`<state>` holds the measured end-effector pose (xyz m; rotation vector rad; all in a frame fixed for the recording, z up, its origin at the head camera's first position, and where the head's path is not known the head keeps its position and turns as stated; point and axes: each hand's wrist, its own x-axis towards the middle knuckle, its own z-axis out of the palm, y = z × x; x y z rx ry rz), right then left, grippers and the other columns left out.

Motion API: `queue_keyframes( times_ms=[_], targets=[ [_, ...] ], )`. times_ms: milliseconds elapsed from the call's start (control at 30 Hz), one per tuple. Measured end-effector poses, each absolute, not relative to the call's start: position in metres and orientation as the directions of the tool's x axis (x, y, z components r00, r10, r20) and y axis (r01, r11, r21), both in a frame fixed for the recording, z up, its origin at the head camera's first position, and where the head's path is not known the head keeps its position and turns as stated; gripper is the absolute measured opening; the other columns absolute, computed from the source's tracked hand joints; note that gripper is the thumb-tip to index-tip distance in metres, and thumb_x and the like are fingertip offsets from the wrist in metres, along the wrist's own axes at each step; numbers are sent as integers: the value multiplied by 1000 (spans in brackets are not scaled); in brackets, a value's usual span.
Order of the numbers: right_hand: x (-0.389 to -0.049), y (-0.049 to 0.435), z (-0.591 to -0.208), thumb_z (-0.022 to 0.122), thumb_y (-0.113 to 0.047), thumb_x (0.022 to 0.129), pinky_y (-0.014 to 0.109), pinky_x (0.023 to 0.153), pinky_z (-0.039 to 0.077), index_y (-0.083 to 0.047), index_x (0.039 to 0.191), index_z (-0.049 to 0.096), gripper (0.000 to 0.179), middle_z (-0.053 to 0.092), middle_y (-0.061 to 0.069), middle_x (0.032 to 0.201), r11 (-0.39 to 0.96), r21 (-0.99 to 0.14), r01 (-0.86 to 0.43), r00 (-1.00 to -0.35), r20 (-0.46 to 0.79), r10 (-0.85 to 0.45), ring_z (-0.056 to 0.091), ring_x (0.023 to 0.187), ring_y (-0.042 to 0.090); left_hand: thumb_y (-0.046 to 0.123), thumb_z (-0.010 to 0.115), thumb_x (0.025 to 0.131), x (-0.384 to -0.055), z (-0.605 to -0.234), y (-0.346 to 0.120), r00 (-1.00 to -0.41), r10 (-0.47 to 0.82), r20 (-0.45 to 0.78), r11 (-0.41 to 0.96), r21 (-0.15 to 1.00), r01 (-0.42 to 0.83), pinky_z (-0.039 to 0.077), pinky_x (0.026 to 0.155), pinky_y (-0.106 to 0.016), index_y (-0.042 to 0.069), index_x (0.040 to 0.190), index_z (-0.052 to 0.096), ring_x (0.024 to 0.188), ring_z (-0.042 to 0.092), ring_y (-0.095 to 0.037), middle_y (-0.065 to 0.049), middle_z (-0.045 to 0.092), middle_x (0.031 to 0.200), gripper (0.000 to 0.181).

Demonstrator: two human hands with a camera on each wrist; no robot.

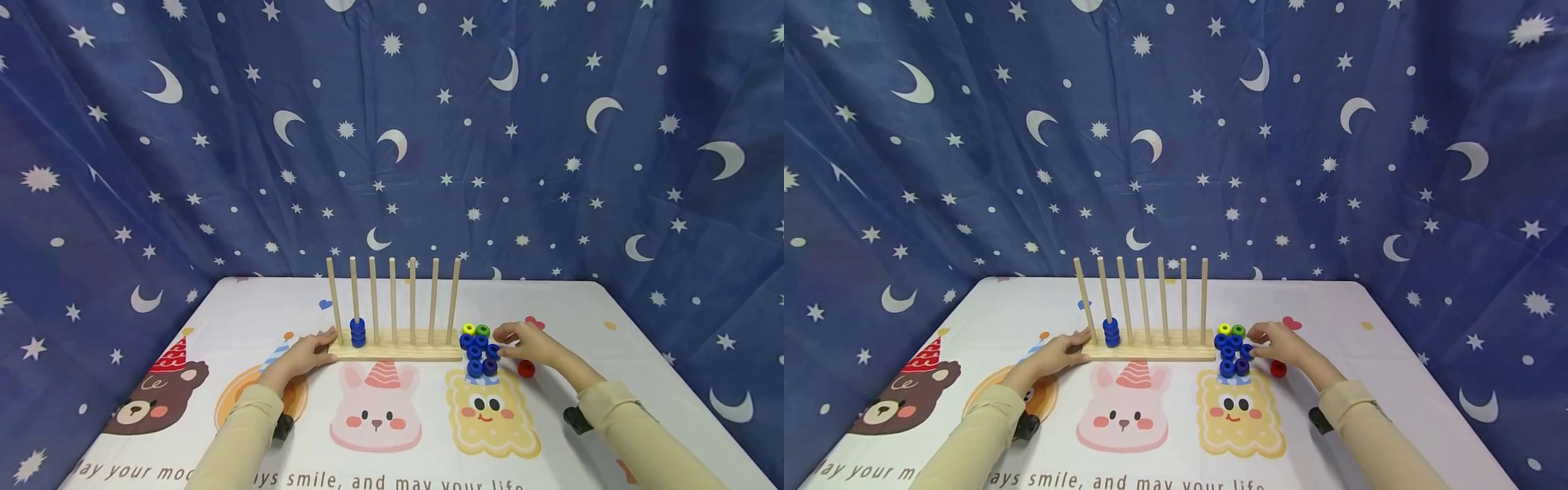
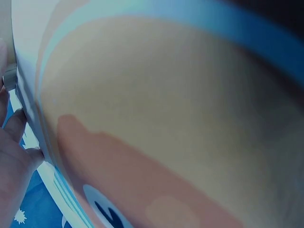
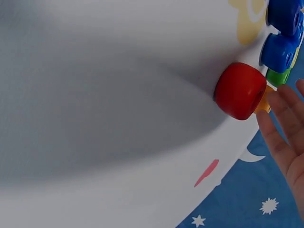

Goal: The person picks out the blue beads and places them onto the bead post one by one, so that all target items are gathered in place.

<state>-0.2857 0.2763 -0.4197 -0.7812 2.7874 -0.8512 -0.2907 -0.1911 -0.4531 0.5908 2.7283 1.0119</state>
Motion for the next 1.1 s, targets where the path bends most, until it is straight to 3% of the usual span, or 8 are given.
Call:
queue_keyframes(
  times_ms=[533,733,1100],
  targets=[
    [-293,274,-432,74,-8,78,42,82,57,7,102,65,29,68,17,99,759,-505,-412,-877,-5,-480,67,92,31,20,63,89,-294,-449,-191,-902,431,-29,703,638,316,21,114,-57,-4,140,38,137,24,-48,-22,30,149,62],
    [-293,270,-437,75,-9,77,38,78,58,5,101,66,29,69,13,94,770,-500,-397,-887,-5,-461,67,82,23,20,63,89,-291,-451,-192,-904,425,-45,707,640,301,21,114,-57,-5,140,38,137,24,-47,-22,29,149,62],
    [-291,263,-435,75,-2,75,38,76,58,3,94,65,22,67,10,86,790,-496,-361,-904,-21,-427,65,78,21,19,63,89,-291,-451,-193,-900,435,-39,711,629,316,20,113,-59,-5,140,38,137,24,-49,-23,29,149,62]
  ],
)
